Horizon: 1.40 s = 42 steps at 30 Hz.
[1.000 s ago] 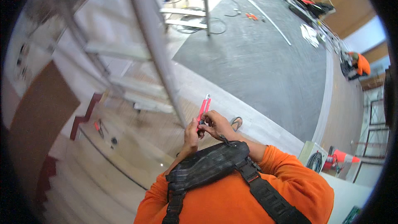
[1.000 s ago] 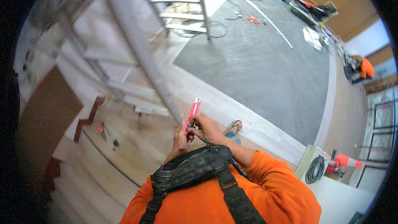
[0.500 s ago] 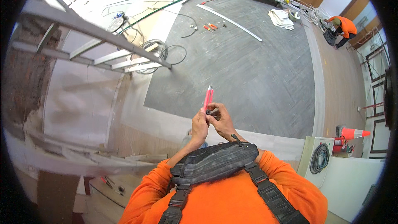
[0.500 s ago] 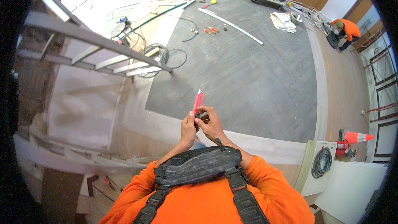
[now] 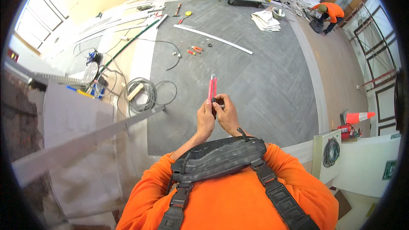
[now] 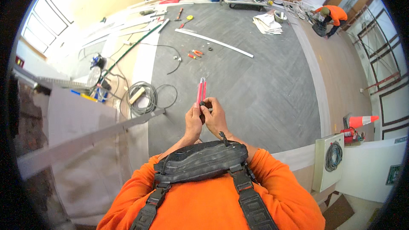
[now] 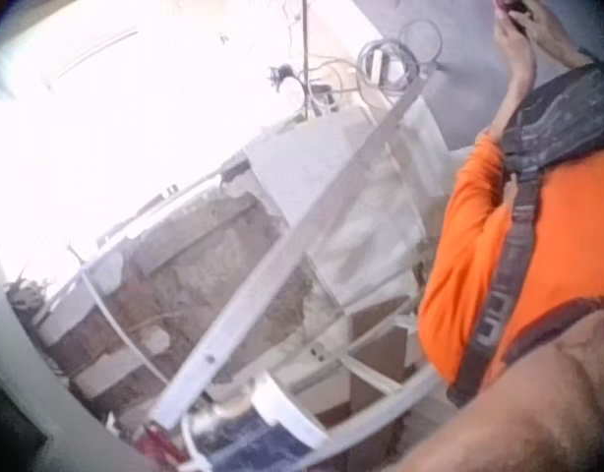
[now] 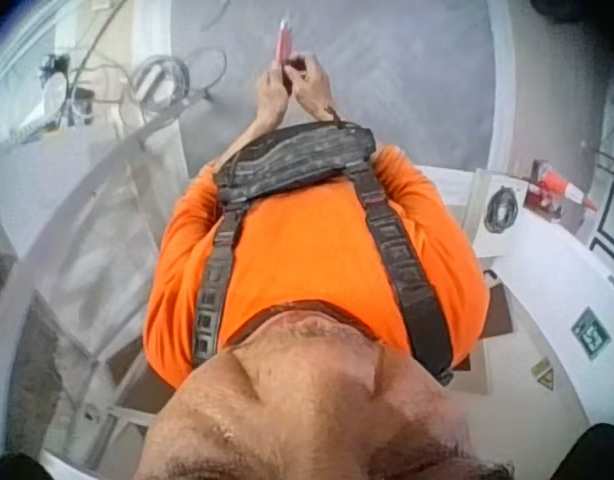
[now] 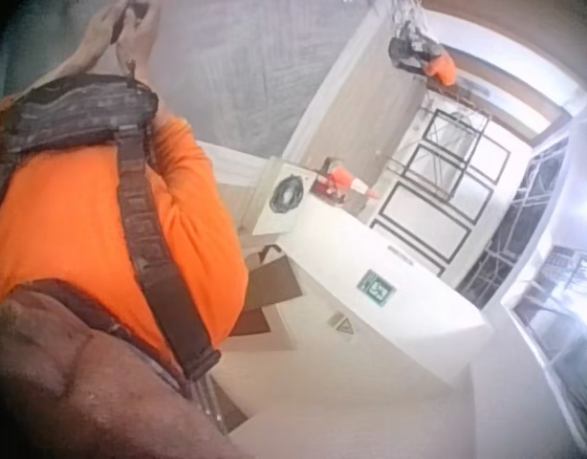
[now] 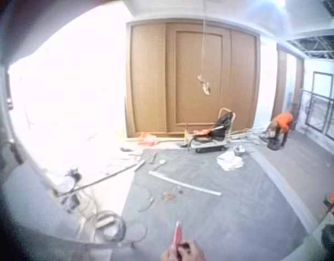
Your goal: The person sits on the floor and repairs an electrical cord by stripping the outer sheath, twisting the internal wires, and securing them with a screwdriver. They use pliers and a utility knife to prepare the wires and then tighten the connections.
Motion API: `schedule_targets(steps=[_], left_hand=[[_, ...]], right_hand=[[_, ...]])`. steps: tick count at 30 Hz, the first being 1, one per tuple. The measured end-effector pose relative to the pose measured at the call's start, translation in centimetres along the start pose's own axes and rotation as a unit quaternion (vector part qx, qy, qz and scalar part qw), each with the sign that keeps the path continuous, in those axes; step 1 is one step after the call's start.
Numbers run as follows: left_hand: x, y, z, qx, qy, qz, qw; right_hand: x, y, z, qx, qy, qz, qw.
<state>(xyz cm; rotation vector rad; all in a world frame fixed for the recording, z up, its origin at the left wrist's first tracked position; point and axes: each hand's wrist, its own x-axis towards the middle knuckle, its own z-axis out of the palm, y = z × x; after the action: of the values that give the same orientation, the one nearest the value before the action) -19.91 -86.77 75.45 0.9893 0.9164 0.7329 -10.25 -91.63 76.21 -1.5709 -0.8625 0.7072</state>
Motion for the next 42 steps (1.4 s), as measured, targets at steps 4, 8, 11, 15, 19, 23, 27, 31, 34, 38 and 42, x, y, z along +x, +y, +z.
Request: schedule_targets(steps=[4,8,11,15,19,23,27,31,34,38,42], left_hand=[[6.7,2.6,-0.4,-0.01,-0.024,-0.037,0.999],[14.6,3.3,-0.9,-0.019,-0.004,-0.042,0.999],[21.4,4.1,-2.0,0.012,-0.005,-0.046,0.999],[29.2,7.2,-1.5,0.03,0.026,-0.031,0.999],[36.1,8.1,-1.7,0.099,0.057,-0.001,0.993],[42.0,7.3,-2.8,0.099,0.057,0.07,0.991],[48.8,5.2,-4.7,0.243,-0.011,0.12,0.962],[54.6,4.0,-4.4,0.269,-0.033,0.206,0.94],[57.9,2.9,-6.1,0.18,-0.079,0.079,0.977],[60.5,-0.8,-9.3,0.195,-0.118,-0.049,0.972],[65.9,-10.0,-12.5,0.273,-0.226,-0.025,0.935]], right_hand=[[6.8,0.8,2.3,-0.002,0.038,-0.016,0.999],[14.6,2.6,4.2,-0.01,0.027,-0.025,0.999],[21.6,3.3,6.2,0.01,0.031,-0.04,0.999],[30.8,4.3,8.3,0.022,0.018,-0.048,0.998],[37.7,3.8,9.0,0.023,-0.004,-0.003,1.0],[43.1,4.3,11.1,-0.084,-0.019,0.036,0.996],[48.2,5.9,11.5,-0.133,-0.001,0.077,0.988],[52.8,10.4,12.8,-0.129,0.011,0.235,0.963],[56.0,13.6,13.3,-0.087,-0.026,0.29,0.953],[57.5,22.2,16.6,0.059,-0.006,0.265,0.963],[59.7,28.0,17.0,0.162,0.096,0.356,0.915]])
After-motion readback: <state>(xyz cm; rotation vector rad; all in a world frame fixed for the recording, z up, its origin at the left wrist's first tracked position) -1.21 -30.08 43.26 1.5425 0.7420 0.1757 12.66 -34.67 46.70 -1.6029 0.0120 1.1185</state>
